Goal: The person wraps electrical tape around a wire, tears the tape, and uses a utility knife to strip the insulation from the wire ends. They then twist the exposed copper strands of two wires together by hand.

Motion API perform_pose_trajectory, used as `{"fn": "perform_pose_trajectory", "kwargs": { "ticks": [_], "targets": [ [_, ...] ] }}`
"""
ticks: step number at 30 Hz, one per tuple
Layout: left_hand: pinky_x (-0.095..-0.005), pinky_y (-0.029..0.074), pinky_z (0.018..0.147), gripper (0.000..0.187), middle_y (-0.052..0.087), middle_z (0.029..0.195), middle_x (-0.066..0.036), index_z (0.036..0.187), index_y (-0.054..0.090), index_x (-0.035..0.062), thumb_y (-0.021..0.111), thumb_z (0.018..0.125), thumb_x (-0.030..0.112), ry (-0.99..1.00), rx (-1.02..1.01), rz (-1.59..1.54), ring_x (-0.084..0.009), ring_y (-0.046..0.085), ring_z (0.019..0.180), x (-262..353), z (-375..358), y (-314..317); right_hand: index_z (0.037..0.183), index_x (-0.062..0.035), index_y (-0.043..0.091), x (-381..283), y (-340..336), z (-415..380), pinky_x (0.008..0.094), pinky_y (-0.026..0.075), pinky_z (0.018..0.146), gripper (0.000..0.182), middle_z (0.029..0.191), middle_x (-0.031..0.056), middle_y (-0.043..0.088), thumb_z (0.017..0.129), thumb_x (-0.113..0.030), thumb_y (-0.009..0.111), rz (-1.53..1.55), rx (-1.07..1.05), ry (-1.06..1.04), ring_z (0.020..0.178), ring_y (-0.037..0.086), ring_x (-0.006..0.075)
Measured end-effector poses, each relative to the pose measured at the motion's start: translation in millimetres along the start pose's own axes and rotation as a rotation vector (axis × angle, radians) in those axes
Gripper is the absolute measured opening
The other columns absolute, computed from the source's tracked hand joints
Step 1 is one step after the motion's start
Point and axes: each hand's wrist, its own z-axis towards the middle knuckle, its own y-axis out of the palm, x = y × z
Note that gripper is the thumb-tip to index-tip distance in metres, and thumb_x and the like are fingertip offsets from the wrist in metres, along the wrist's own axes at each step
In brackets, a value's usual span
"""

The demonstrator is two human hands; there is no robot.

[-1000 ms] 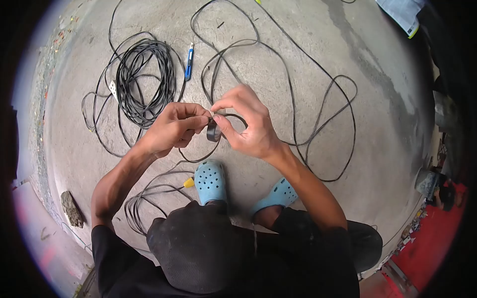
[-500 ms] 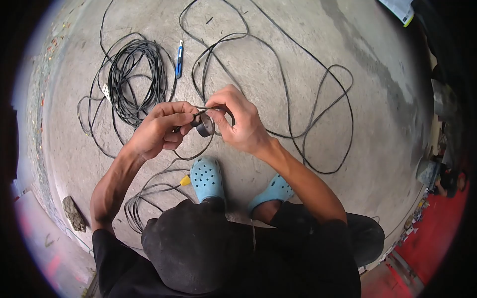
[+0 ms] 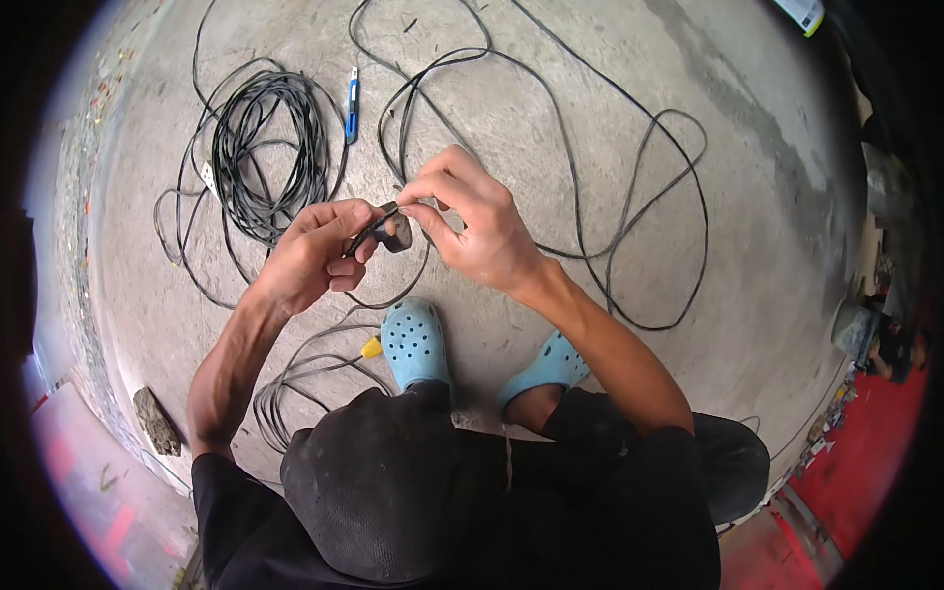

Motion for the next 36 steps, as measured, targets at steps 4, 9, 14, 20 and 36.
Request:
{"fn": "perform_pose_trajectory", "kwargs": {
  "ticks": [4,9,14,20,36],
  "targets": [
    [-0.0216,0.025,0.046,0.021,0.053,0.073,0.002,0.107,0.065,0.0034,0.054,0.106,0.022,0.079,0.005,0.052,-0.0039,0.031,0.051,-6.6,2.5,-4.2,0.096,-0.0040,0.068,1.1,2.2,1.1,0.0350,0.051,0.068,0.020,0.093,0.0093,0.059,0.081,0.008,0.074,-0.004,0.015,0.014,0.082,0.063,0.0251],
    [-0.0204,0.030,0.048,0.015,0.053,0.074,0.002,0.108,0.063,0.0044,0.059,0.103,0.018,0.186,0.113,0.105,-0.0031,0.035,0.053,-5.0,1.2,5.6,0.095,-0.0044,0.069,-1.5,1.8,2.1,0.0346,0.052,0.067,0.021,0.093,0.0088,0.059,0.080,0.008,0.075,-0.007,0.024,0.031,0.081,0.063,0.0237],
    [-0.0194,0.032,0.048,0.014,0.055,0.074,0.003,0.107,0.064,0.0042,0.066,0.099,0.015,0.242,0.158,0.348,-0.0027,0.041,0.055,-4.1,2.0,2.2,0.095,-0.0041,0.069,-2.8,4.3,2.0,0.0349,0.051,0.066,0.019,0.093,0.0084,0.058,0.081,0.007,0.075,0.015,0.038,0.022,0.079,0.063,0.0231],
    [-0.0226,0.041,0.065,0.014,0.060,0.081,0.000,0.099,0.063,-0.0054,0.057,0.103,0.008,0.572,0.295,0.867,-0.0058,0.051,0.073,-20.0,9.3,2.5,0.091,-0.0029,0.065,1.7,10.7,-5.0,0.0367,0.052,0.069,0.016,0.094,0.0084,0.055,0.080,0.005,0.074,0.017,0.096,-0.051,0.081,0.063,0.0248],
    [-0.0224,0.038,0.063,0.020,0.054,0.079,0.002,0.094,0.060,-0.0025,0.058,0.105,0.014,0.598,0.262,0.745,-0.0059,0.047,0.071,-27.1,30.5,-12.0,0.096,-0.0026,0.061,1.3,10.7,-6.2,0.0435,0.050,0.074,0.021,0.101,0.0135,0.052,0.079,0.001,0.072,-0.005,0.055,0.022,0.090,0.061,0.0344]
  ]
}}
